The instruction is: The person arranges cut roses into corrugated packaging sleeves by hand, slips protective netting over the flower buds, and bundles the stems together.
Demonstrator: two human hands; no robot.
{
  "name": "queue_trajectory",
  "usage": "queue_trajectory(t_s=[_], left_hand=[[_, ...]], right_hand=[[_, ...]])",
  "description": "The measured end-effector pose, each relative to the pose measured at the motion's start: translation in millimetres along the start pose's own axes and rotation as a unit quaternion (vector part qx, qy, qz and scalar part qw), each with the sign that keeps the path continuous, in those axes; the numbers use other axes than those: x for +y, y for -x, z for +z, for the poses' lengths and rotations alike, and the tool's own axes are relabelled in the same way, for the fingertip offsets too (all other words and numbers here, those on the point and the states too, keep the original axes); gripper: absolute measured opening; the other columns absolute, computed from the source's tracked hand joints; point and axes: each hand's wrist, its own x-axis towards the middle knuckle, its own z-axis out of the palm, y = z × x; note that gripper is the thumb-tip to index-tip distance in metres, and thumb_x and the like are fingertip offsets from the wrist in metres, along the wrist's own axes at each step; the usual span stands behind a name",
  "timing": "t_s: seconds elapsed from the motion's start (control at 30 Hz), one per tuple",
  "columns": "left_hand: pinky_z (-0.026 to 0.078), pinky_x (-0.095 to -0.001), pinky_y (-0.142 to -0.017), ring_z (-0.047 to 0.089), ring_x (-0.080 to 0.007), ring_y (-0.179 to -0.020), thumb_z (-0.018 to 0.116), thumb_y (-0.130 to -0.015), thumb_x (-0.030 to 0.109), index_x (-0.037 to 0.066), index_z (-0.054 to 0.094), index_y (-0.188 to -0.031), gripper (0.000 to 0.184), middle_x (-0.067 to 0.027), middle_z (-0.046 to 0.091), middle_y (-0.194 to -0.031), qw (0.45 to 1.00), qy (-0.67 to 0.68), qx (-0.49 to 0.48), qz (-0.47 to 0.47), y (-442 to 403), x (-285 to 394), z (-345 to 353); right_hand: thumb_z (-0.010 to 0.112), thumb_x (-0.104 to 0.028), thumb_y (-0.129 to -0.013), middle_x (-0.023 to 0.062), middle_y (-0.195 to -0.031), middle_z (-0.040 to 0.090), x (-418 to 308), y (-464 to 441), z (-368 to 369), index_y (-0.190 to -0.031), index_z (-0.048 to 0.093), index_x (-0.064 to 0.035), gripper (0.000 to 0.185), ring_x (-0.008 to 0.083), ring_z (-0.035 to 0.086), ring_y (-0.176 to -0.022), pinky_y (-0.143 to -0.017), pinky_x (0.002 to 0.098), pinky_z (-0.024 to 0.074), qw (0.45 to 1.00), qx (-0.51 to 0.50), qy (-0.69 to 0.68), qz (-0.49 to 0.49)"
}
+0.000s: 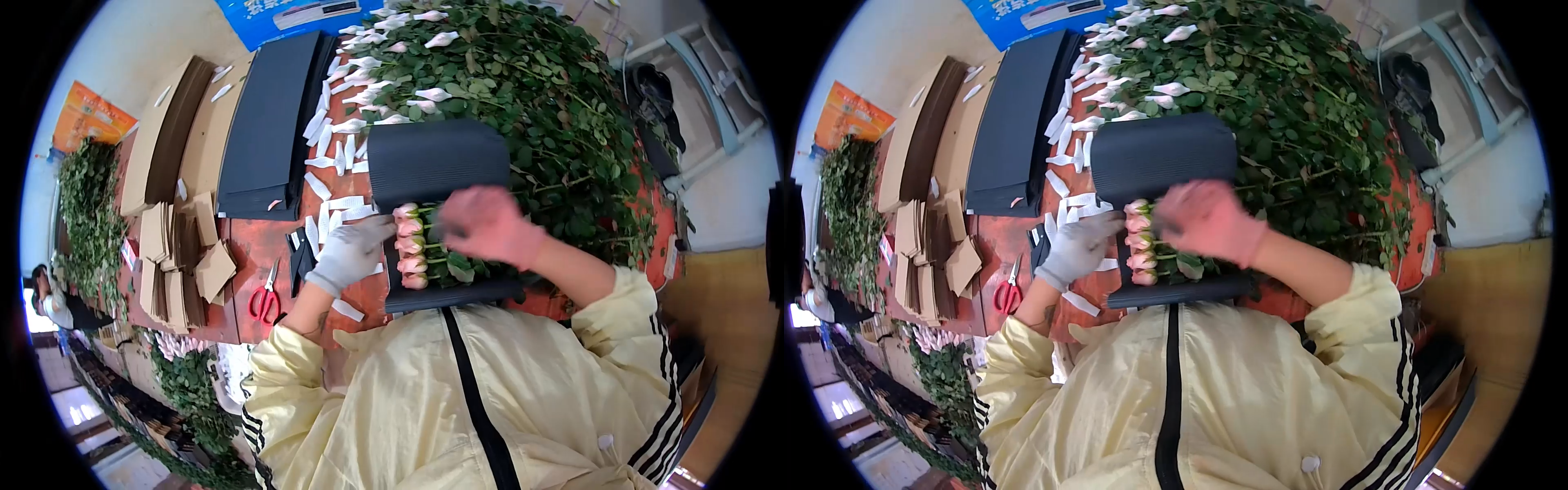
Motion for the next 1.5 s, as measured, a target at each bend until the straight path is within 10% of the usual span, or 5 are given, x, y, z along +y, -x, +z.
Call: queue_trajectory(t_s=[0.4, 0.6, 0.7, 1.2, 1.5], left_hand=[[0.020, -0.0362, -0.110, 0.022, -0.0261, -0.137, 0.074, -0.071, 0.024, -0.002, 0.014, -0.143, 0.098, -0.0205, 0.024, -0.146, 0.906, 0.326, 0.231, -0.137, -39, 21, -44], [0.024, -0.0472, -0.107, 0.036, -0.0352, -0.128, 0.070, -0.068, 0.034, 0.011, 0.055, -0.121, 0.060, -0.0173, 0.041, -0.137, 0.994, 0.081, 0.063, -0.023, 4, 38, -36], [0.024, -0.0480, -0.107, 0.037, -0.0342, -0.128, 0.064, -0.074, 0.034, 0.011, 0.060, -0.114, 0.046, -0.0121, 0.047, -0.132, 0.991, 0.104, 0.002, 0.087, 33, 46, -9], [0.046, -0.0316, -0.085, 0.057, -0.0178, -0.100, 0.066, -0.079, 0.021, 0.002, 0.056, -0.118, 0.045, -0.0122, 0.062, -0.106, 0.847, 0.415, 0.126, -0.308, 117, -6, -36], [0.020, -0.0495, -0.109, 0.027, -0.0338, -0.133, 0.071, -0.057, 0.023, 0.017, 0.028, -0.142, 0.095, -0.0116, 0.032, -0.144, 0.776, -0.288, -0.081, -0.556, 211, -151, -87]], right_hand=[[0.059, -0.008, -0.085, 0.0117, -0.122, 0.053, 88, -20, -46, -0.133, 0.039, 0.0001, 0.053, 0.0186, 0.053, -0.107, -0.094, 0.0306, 0.0404, 0.606, 0.285, -0.718, 0.191], [0.073, -0.025, -0.072, 0.0133, -0.116, 0.058, 132, 74, -88, -0.125, 0.049, 0.0037, 0.064, 0.0199, 0.055, -0.107, -0.093, 0.0317, 0.0429, 0.867, -0.172, -0.431, -0.184], [0.070, -0.030, -0.074, 0.0139, -0.110, 0.061, 95, 35, -90, -0.121, 0.052, 0.0044, 0.061, 0.0220, 0.058, -0.101, -0.092, 0.0320, 0.0433, 0.672, -0.456, -0.559, -0.167], [0.060, -0.047, -0.077, 0.0195, -0.134, 0.040, -30, -16, 83, -0.124, 0.053, -0.0156, 0.057, 0.0418, 0.030, -0.128, -0.107, 0.0568, 0.0182, 0.960, -0.212, 0.015, -0.184], [0.057, -0.048, -0.078, 0.0173, -0.136, 0.038, -34, -18, 76, -0.126, 0.052, -0.0175, 0.057, 0.0399, 0.031, -0.128, -0.106, 0.0567, 0.0198, 0.956, -0.232, 0.043, -0.173]])
